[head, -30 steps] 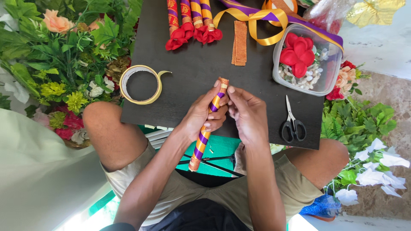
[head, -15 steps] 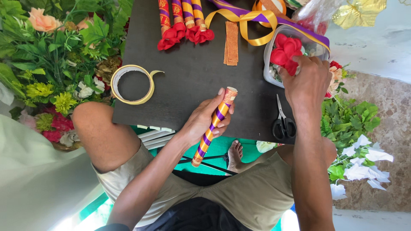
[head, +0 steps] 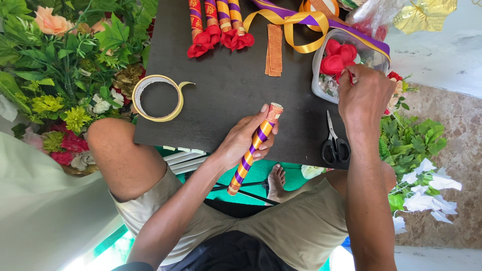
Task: The person cuts a small piece of tape using shears, applies it to the end of a decorative purple and gold tube, and then affixes a red artificial flower to the tip.
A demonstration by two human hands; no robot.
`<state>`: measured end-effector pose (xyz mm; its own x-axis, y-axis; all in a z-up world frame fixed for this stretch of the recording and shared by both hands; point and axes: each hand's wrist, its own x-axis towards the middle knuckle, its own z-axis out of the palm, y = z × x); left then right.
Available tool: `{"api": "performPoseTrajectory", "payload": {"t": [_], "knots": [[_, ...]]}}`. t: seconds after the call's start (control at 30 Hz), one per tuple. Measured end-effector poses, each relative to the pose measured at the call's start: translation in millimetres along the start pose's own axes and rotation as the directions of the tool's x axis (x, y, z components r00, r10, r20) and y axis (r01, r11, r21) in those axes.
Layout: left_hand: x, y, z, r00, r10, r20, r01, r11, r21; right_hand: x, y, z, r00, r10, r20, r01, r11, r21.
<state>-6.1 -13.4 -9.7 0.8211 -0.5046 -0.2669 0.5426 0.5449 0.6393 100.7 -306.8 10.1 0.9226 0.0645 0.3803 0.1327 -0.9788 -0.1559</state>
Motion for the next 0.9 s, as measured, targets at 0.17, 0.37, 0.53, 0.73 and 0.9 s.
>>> {"api": "performPoseTrajectory", "payload": {"t": [0.17,0.37,0.53,0.73,0.9], "knots": [[-13.7,21.9,15.2,0.994,-0.11,0.003,0.11,0.994,0.02,7.5,26.4,12.2,0.994,0.106,-0.014,-0.093,0.927,0.363],[-13.2,21.8,13.8,0.993,-0.117,0.022,0.116,0.993,0.034,13.6,29.6,-10.5,0.97,0.22,0.108,-0.241,0.776,0.583],[-14.5,23.4,16.0,0.991,-0.132,0.026,0.13,0.988,0.084,15.3,33.4,-19.3,0.959,0.264,0.106,-0.261,0.67,0.695],[-15.1,24.8,15.7,0.99,-0.14,0.031,0.136,0.986,0.099,6.4,9.7,-39.1,0.989,0.149,0.014,-0.116,0.701,0.704],[-17.4,26.4,15.4,0.984,-0.162,0.078,0.144,0.971,0.19,-21.7,-66.3,-81.2,0.972,-0.233,-0.011,0.188,0.753,0.631]]}}
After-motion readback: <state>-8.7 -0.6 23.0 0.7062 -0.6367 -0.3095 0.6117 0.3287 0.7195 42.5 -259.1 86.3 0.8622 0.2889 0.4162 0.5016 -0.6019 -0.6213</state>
